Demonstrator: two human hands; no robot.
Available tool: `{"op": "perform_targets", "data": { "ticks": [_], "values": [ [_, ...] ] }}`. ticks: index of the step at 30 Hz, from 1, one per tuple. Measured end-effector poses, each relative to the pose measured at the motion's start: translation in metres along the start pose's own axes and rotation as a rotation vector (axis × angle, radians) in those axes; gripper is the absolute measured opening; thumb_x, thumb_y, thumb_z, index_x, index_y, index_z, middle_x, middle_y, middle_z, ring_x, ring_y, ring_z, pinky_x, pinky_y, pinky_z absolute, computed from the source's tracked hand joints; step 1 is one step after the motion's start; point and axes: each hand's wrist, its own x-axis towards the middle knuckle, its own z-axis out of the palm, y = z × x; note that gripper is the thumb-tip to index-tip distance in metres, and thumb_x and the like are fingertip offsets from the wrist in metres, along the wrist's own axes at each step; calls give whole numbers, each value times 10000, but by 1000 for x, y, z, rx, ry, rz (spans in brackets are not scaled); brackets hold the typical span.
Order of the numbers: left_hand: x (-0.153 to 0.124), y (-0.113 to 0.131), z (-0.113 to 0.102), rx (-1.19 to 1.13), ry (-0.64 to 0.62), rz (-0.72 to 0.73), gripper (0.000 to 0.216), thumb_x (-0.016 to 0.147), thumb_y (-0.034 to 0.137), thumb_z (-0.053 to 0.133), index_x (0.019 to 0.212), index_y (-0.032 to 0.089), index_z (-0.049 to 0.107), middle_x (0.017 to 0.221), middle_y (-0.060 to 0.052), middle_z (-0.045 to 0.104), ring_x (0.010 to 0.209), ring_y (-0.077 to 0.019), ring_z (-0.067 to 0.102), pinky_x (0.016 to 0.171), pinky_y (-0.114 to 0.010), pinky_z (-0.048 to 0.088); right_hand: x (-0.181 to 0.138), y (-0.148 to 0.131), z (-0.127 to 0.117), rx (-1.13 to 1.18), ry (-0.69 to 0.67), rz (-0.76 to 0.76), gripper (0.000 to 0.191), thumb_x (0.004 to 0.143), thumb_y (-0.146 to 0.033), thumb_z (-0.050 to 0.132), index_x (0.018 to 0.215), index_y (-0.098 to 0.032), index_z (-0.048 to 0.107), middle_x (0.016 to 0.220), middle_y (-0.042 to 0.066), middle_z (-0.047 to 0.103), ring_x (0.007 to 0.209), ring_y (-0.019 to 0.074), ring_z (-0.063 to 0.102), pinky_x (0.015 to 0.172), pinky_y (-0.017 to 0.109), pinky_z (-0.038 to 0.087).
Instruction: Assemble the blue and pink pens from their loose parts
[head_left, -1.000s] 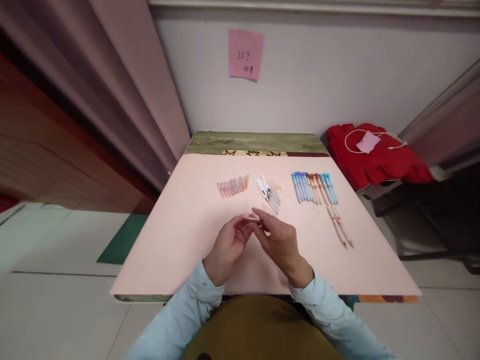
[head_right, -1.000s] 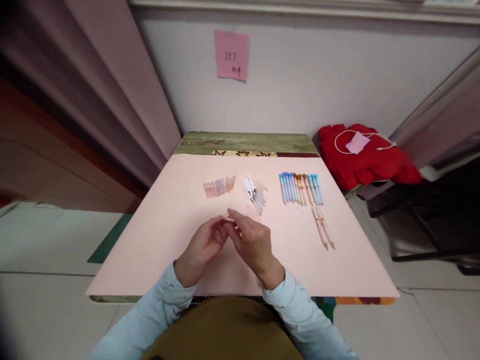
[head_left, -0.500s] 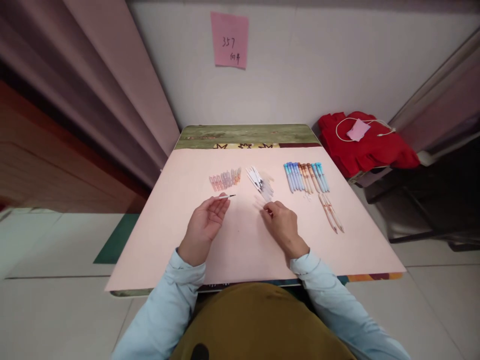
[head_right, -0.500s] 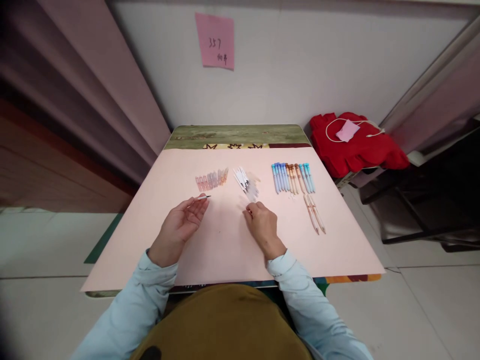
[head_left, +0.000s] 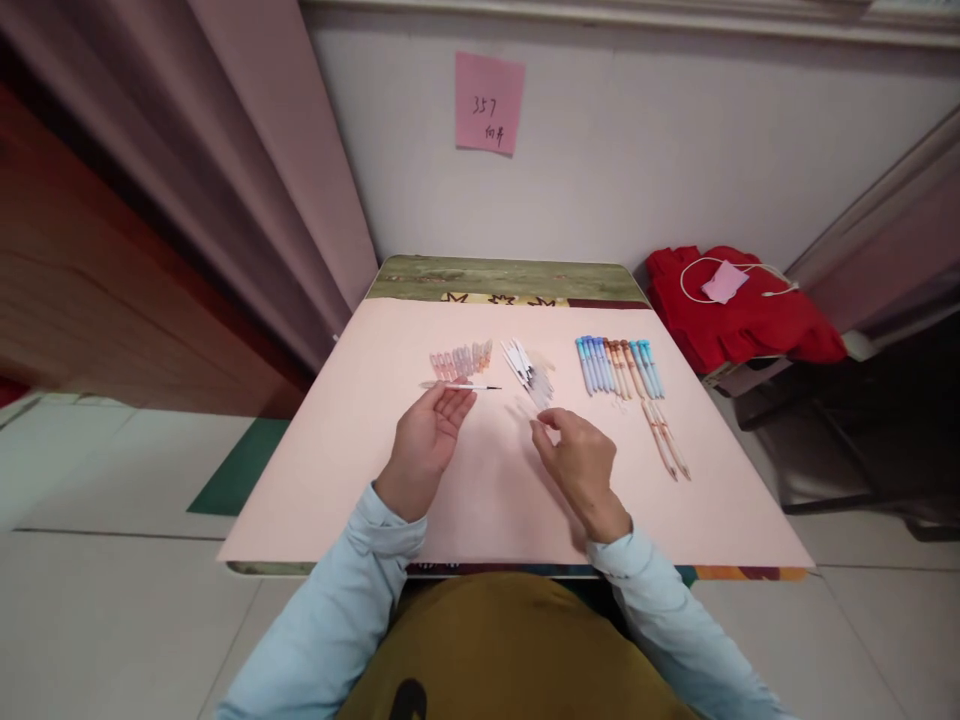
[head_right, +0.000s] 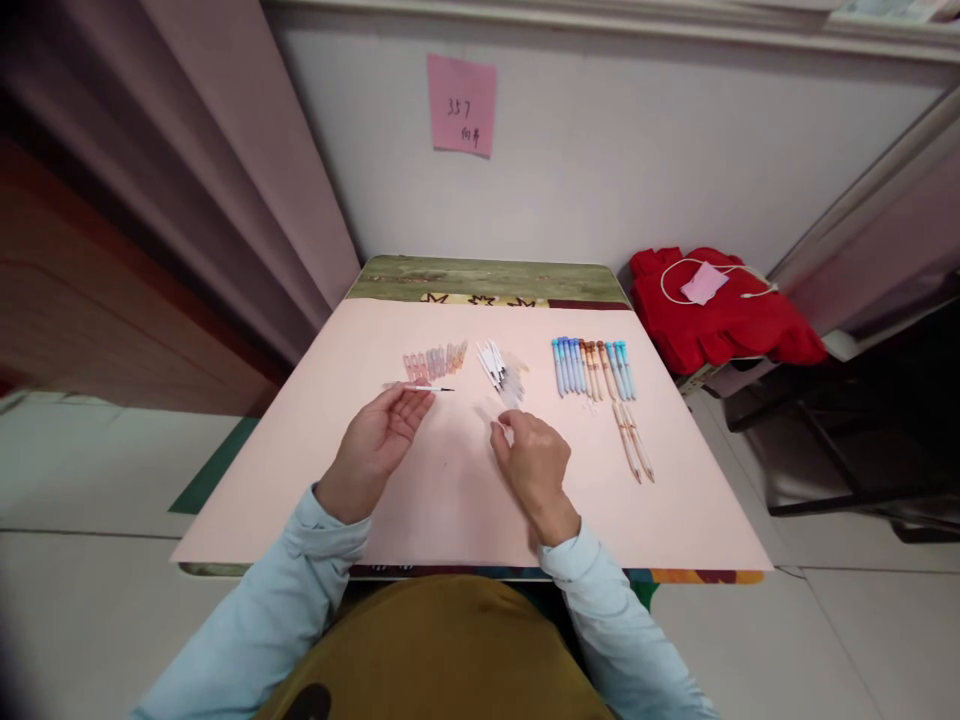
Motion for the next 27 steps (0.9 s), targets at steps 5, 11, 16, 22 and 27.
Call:
{"op": "perform_targets", "data": {
  "ticks": [5, 11, 16, 22, 27],
  "values": [
    [-8, -2, 7, 53, -44, 81, 183, 913, 103, 548, 748, 112, 627, 720, -79, 709, 693, -144, 705, 830, -322, 589, 10, -22, -39, 416, 102, -21, 129, 861, -300, 639, 943, -228, 708, 780, -11, 732, 663, 132, 663, 664, 250, 508],
    [-6, -2, 11, 80, -63, 98, 144, 905, 111, 565, 778, 116, 631, 720, -73, 705, 703, -144, 704, 834, -335, 587, 16, -29, -52, 409, 190, -80, 127, 842, -209, 626, 913, -211, 731, 750, -2, 702, 669, 135, 643, 624, 252, 506],
    [-5, 1, 9, 79, -69, 124, 125, 896, 123, 578, 780, 120, 624, 735, -73, 707, 720, -148, 704, 835, -339, 585, 14, -29, -52, 427, 200, -65, 133, 857, -224, 618, 932, -203, 726, 775, 8, 700, 675, 131, 642, 551, 228, 488],
    [-12, -3, 8, 89, -87, 105, 64, 871, 134, 611, 807, 129, 610, 771, -78, 714, 745, -155, 705, 830, -335, 575, 14, -32, -48, 428, 169, -72, 131, 854, -230, 618, 914, -209, 732, 755, 3, 701, 665, 134, 648, 568, 235, 498],
    [-18, -10, 12, 117, -121, 145, 51, 855, 154, 632, 814, 135, 607, 799, -81, 724, 734, -165, 706, 804, -344, 576, 13, -33, -46, 439, 162, -67, 147, 863, -247, 607, 925, -213, 736, 784, 16, 717, 684, 142, 658, 621, 254, 526]
  ]
}}
